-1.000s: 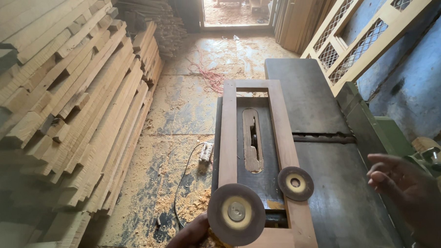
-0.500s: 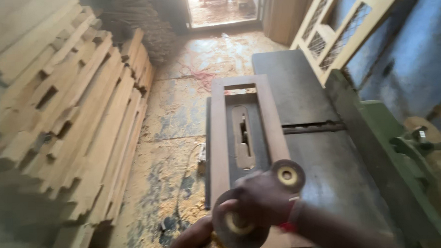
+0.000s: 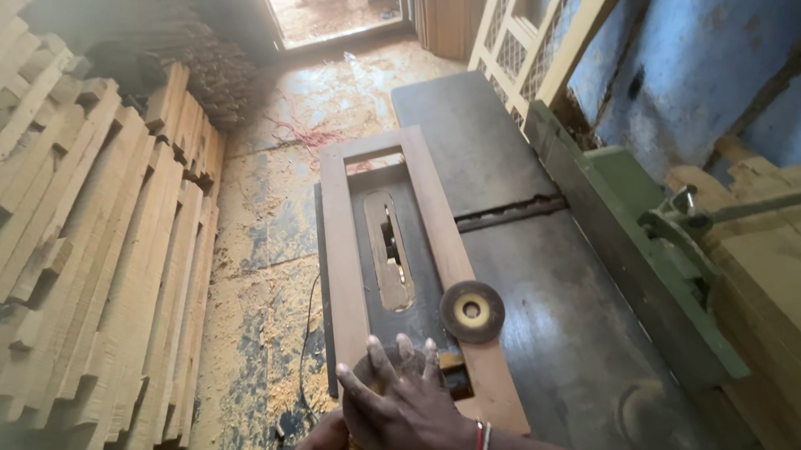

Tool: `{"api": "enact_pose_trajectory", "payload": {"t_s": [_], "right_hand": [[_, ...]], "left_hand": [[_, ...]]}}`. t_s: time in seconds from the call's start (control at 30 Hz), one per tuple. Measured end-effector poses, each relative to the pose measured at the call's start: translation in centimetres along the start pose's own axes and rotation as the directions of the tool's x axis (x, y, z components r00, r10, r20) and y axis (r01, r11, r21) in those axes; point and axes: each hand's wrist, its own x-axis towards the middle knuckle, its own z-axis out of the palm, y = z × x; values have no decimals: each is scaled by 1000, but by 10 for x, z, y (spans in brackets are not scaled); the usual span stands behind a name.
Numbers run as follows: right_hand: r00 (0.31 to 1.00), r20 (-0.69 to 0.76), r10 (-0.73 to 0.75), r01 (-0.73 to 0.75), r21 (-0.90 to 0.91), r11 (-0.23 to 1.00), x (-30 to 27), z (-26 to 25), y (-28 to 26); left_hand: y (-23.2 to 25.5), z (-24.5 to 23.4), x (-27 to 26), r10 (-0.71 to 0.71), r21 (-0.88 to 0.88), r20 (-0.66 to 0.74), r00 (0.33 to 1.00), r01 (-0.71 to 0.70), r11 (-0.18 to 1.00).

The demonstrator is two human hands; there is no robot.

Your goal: The person sands a rectangular wooden frame using a handheld power sander, moving the tool across all four sides of the frame.

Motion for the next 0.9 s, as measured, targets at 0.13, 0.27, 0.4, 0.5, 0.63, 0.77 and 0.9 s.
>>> {"api": "enact_pose_trajectory", "payload": {"t_s": [0.13, 0.27, 0.4, 0.5, 0.63, 0.77, 0.9], "right_hand": [[998, 18, -56, 56, -17, 998, -10, -1, 20], [994, -35, -104, 101, -78, 992, -15, 1, 35], [967, -151, -207, 183, -159, 970, -10, 5, 51], [954, -165, -250, 221, -176, 959, -7, -1, 52], [938, 70, -340, 346, -109, 932, -9, -23, 60], [755, 134, -642, 655, -147, 741, -11, -57, 80], [831, 120, -543, 526, 147, 838, -10, -80, 69]], "left_hand": [[1, 7, 13, 5, 14, 12, 1000, -5, 1000], [8, 17, 27, -12, 48, 24, 1000, 11, 999], [15, 17, 26, -16, 69, -8, 1000, 16, 998], [15, 21, 25, -4, 60, -22, 1000, 5, 998], [8, 27, 21, 12, 14, -29, 1000, -11, 1000], [10, 27, 11, 37, -13, -49, 998, -38, 999], [8, 23, 4, 75, -54, -61, 995, -78, 995]]}}
